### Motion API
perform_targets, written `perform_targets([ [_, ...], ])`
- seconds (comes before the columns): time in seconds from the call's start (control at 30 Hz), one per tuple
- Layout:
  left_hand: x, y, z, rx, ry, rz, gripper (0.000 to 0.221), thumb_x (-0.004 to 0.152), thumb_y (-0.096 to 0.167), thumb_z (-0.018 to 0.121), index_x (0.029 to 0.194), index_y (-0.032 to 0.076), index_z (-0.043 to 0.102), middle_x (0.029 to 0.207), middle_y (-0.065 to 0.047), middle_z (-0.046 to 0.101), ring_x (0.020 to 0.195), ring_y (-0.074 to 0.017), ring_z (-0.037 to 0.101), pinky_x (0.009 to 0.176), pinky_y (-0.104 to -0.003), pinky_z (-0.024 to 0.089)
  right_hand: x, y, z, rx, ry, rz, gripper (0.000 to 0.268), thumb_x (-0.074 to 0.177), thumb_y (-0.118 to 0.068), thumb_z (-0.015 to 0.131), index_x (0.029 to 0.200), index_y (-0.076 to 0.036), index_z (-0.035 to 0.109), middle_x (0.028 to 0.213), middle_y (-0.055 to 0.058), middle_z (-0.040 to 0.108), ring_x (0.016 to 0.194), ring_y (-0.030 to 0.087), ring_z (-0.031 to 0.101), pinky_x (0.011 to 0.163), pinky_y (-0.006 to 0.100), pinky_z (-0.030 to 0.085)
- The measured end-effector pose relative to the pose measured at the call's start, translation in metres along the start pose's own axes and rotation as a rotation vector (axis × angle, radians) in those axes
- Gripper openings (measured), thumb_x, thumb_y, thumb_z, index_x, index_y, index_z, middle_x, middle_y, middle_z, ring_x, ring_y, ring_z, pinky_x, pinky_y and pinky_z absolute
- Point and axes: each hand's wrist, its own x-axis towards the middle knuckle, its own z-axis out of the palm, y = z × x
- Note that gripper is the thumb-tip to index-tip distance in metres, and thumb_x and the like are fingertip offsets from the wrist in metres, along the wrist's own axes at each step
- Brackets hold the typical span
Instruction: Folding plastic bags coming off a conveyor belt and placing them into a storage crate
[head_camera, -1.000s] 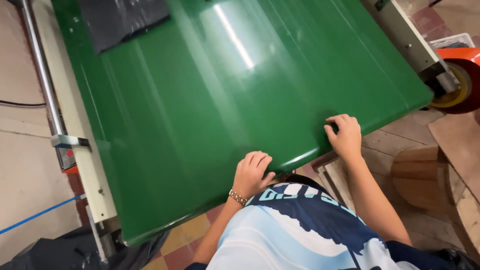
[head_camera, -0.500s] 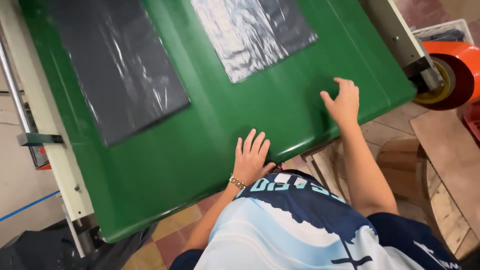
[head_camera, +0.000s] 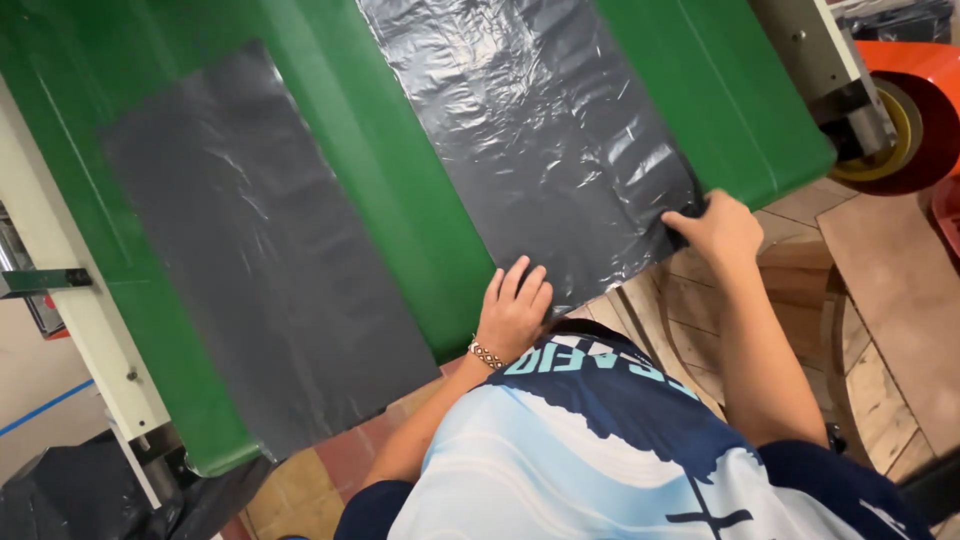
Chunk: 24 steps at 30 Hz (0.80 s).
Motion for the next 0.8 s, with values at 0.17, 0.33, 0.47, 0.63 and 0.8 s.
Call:
perform_targets([
  [0.17,0.000,-0.011,-0.002,-0.051,0.040,0.091,0.009,0.098,0.023,0.056,0.092,0.021,0.062,0.099,0.003,0.066,0.102,-0.0197,0.067,0.078,-0.034,0.053,-0.007,0.031,0.002,-0.025,0.014,-0.042,0.066,0.083,-0.067,0.072,0.114,-0.008,0.070,0.095,0.021,0.074,0.091,0.042,0.072,0.075,0.053,0.056],
  [0.33,0.032,-0.035,-0.089,-0.777,-0.459,-0.128,0.017,0.098,0.031,0.060,0.097,0.016,0.068,0.090,0.003,0.072,0.079,-0.0177,0.069,0.063,-0.031,0.050,-0.072,-0.014,-0.110,0.896,-0.268,-0.045,0.039,0.087,-0.012,0.064,0.125,-0.019,0.060,0.146,-0.002,0.055,0.123,0.010,0.049,0.054,0.023,0.042],
  [0.47,0.061,-0.069,-0.122,-0.846,-0.381,-0.296,0.017,0.092,0.030,0.069,0.095,0.013,0.072,0.087,0.003,0.074,0.074,-0.0124,0.070,0.068,-0.026,0.052,-0.010,0.035,-0.074,1.278,-0.645,-0.117,0.025,0.101,-0.019,0.060,0.106,0.004,0.070,0.077,0.023,0.069,0.069,0.026,0.067,0.068,0.031,0.056],
  [0.63,0.116,-0.153,-0.099,-0.651,-0.111,-0.446,0.011,0.087,0.015,0.074,0.091,0.007,0.067,0.092,-0.002,0.071,0.082,-0.0149,0.065,0.077,-0.029,0.049,0.091,-0.075,-0.101,1.109,-0.596,-0.518,0.028,0.102,-0.015,0.049,0.106,0.009,0.063,0.096,0.024,0.072,0.081,0.030,0.071,0.074,0.035,0.057],
  [0.8,0.175,-0.268,-0.013,-0.372,-0.033,-0.635,0.023,0.095,0.035,0.069,0.105,0.014,0.066,0.087,-0.014,0.072,0.089,-0.0373,0.070,0.078,-0.046,0.055,0.241,-0.178,-0.033,1.060,-0.436,-0.557,0.028,0.092,-0.020,0.073,0.106,0.001,0.061,0.075,0.014,0.068,0.057,0.016,0.068,0.046,0.021,0.051],
])
